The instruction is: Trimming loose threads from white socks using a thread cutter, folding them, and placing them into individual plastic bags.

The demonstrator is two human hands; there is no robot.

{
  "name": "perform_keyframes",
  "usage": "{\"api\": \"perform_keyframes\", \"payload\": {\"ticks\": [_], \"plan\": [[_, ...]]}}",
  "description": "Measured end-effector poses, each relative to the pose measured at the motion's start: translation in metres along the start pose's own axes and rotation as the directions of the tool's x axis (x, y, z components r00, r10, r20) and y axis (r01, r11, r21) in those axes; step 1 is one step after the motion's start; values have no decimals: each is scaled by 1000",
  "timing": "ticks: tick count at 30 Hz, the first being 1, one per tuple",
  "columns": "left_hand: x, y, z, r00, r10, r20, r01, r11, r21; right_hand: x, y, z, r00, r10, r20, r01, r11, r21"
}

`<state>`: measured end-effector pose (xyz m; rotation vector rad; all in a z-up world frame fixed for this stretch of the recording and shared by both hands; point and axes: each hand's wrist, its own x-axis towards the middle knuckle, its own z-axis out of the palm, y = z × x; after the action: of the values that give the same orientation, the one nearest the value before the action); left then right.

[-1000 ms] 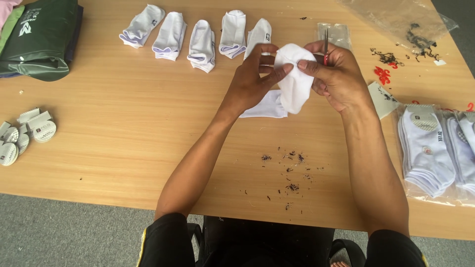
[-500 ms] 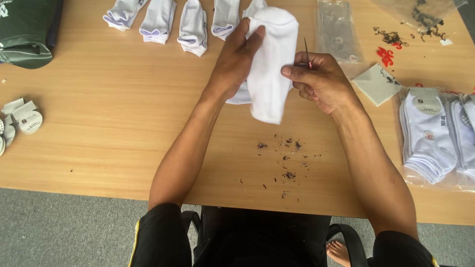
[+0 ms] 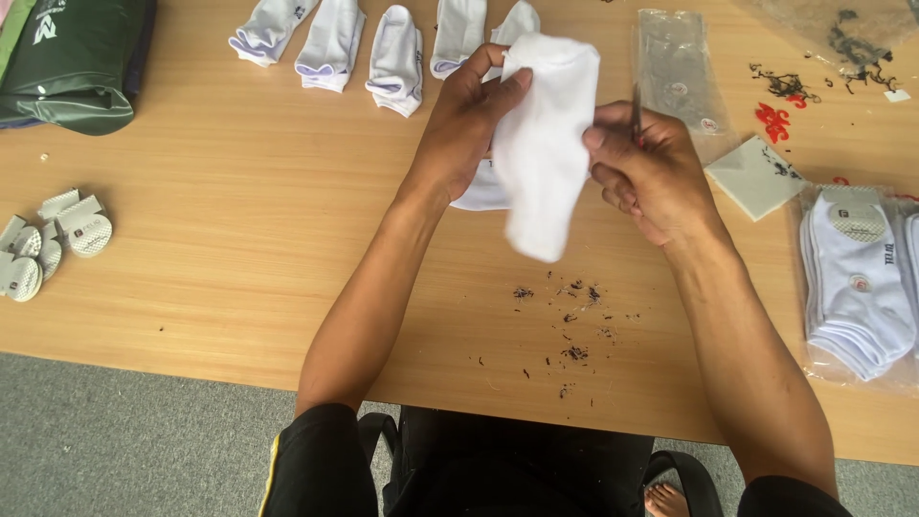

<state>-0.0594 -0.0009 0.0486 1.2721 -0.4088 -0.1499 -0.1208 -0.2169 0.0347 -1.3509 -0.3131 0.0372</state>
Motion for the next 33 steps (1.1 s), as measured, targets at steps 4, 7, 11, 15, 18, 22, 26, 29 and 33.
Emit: {"api": "perform_keyframes", "payload": {"ticks": [4,7,11,15,18,22,26,29,33], "plan": [[-23,0,5,994,107,17,-108,975,193,3,0,6,989,-38,-143,36,999,-18],[-47,5,10,990,134,34,-139,967,212,-1,0,16,980,-56,-193,34,993,-116],[-70,-1,9,988,156,9,-155,975,156,-15,-13,25,986,-56,-155,31,987,-157],[-93,-13,0,993,121,-4,-117,968,221,-30,-22,35,993,-110,-42,98,968,-232],[-122,-31,0,992,98,-83,-81,979,186,-33,-17,36,993,-114,-10,106,950,-294],[-157,-18,16,975,96,-201,-81,993,85,-46,-23,47,998,-45,44,59,923,-381],[-182,6,27,963,109,-247,-87,991,99,-65,-41,65,997,-80,12,62,659,-750],[-193,12,31,963,102,-248,-73,990,123,-82,-40,75,1000,20,0,-10,493,-870],[-199,12,35,968,56,-246,-40,997,69,-97,-25,78,959,-238,154,225,308,-925]]}}
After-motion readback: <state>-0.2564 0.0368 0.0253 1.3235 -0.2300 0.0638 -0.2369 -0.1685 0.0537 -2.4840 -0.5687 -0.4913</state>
